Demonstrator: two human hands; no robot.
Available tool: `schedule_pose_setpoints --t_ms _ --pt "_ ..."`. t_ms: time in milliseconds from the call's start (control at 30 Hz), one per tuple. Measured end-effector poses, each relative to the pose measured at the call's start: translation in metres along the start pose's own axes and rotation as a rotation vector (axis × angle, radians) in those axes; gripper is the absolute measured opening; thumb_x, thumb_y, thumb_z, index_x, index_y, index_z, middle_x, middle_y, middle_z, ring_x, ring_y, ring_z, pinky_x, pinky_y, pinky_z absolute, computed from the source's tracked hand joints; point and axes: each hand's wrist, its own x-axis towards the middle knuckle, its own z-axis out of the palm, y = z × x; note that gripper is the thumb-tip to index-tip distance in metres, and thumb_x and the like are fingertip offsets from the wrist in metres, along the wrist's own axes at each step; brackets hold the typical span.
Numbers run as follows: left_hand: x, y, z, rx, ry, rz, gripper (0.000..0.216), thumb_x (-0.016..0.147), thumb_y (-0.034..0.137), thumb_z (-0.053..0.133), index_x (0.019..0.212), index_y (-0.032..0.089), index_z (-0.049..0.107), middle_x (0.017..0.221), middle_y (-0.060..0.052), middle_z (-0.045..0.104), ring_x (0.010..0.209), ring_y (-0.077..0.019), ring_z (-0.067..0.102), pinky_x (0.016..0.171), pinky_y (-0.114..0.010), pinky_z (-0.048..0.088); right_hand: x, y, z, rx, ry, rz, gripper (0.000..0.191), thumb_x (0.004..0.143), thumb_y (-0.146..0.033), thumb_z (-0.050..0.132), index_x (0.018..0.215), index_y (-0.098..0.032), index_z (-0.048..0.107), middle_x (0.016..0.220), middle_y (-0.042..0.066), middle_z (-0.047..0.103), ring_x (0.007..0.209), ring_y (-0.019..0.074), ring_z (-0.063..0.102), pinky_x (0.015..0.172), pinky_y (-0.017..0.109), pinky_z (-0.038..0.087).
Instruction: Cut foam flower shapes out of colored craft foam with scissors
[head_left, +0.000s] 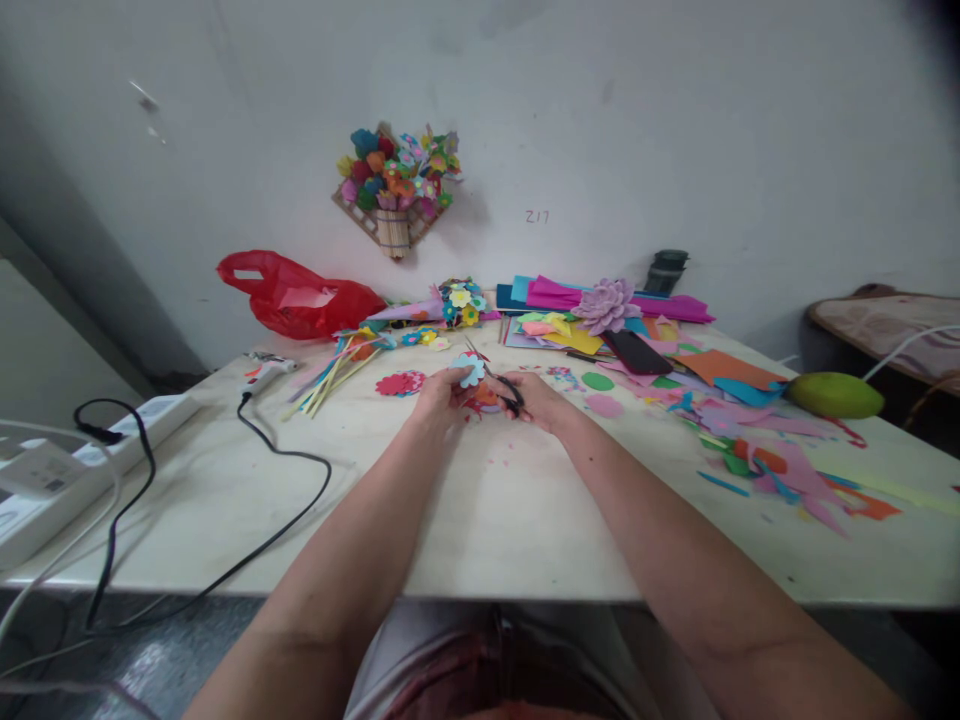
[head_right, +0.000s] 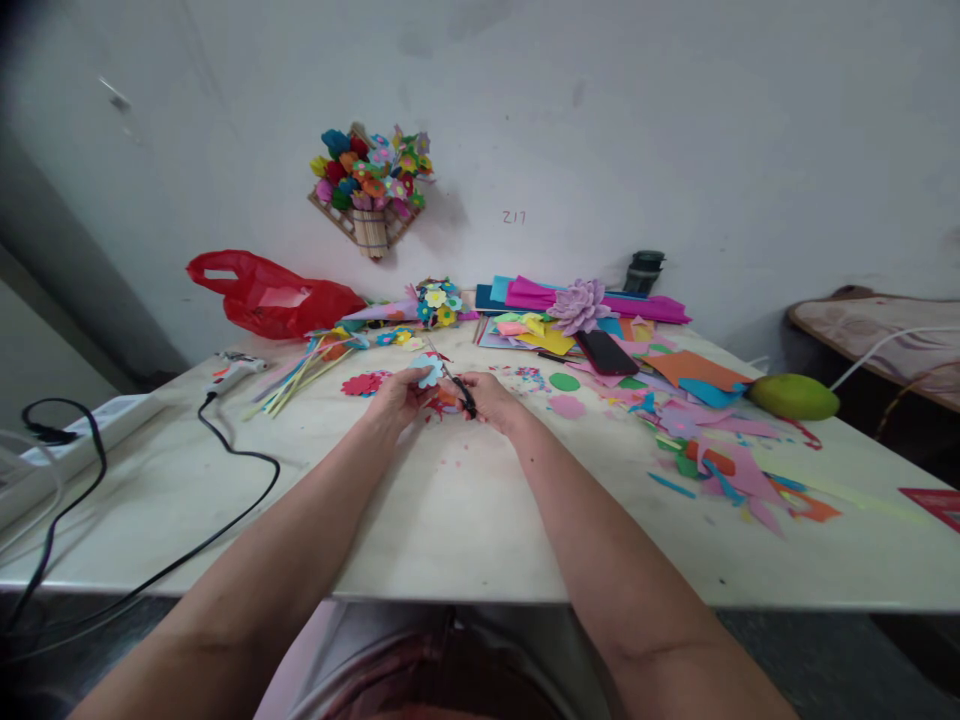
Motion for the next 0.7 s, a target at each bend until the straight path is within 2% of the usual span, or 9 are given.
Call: schedule_pose_setpoints --t_ms 700 --pt "-0.0042 -0.0025 0.0044 0.032 0.012 -0.005 0.009 0.07 0.002 0.062 0.073 0.01 0.061 0.063 -0.003 0.064 0.05 -0.0107 0.06 0.049 -0.02 0.05 -0.0004 -0.0011 0.0016 -0.003 0.038 -0.011 0.03 0.075 -0.041 0.067 0.07 -0.015 0.054 0.053 -0.003 0.054 0.035 0.0037 0.045 0.026 0.014 0.02"
